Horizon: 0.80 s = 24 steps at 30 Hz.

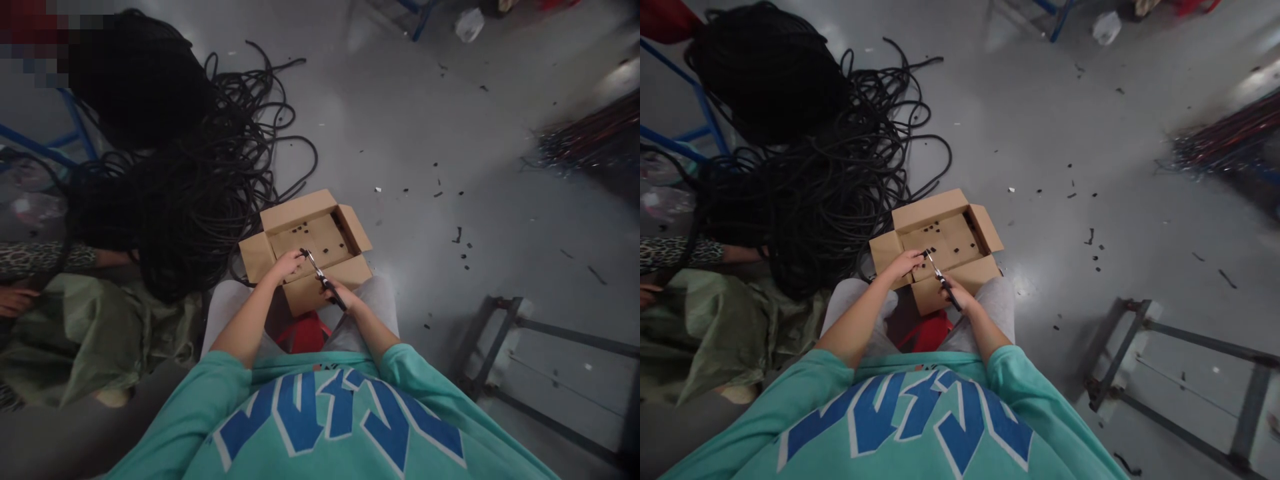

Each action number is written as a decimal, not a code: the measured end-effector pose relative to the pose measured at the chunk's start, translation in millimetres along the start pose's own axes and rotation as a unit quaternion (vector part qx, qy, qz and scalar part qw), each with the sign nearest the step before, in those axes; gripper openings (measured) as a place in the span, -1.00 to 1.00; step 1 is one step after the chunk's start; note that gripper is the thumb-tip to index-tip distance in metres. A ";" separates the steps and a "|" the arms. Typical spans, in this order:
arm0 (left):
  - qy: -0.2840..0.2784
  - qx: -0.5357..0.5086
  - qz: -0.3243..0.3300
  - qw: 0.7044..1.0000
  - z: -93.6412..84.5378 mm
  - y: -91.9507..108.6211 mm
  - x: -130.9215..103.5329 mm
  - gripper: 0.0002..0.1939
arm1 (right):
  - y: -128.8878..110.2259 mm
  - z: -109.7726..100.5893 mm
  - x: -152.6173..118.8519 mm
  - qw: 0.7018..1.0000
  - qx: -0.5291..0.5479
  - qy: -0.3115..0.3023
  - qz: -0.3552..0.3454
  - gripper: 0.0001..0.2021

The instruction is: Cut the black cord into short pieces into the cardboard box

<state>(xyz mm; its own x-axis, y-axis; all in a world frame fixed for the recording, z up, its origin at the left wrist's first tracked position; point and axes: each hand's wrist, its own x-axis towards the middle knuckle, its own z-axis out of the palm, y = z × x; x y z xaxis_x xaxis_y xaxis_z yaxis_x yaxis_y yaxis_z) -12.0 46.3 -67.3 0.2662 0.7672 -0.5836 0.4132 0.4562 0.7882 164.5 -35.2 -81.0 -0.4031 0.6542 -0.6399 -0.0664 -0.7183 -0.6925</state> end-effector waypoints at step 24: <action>-0.079 0.008 -0.075 0.994 -3.1 15.3 -10.0 -0.85 | 3.8 -4.7 7.2 0.999 -0.052 -0.006 -0.004 -0.45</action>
<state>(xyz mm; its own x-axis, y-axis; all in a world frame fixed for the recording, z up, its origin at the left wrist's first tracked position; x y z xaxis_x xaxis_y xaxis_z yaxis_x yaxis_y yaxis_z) -11.0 47.1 -48.9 0.3331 0.6105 -0.7186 0.4715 0.5521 0.6877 165.7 -32.1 -89.8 -0.4141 0.6561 -0.6309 0.0248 -0.6847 -0.7284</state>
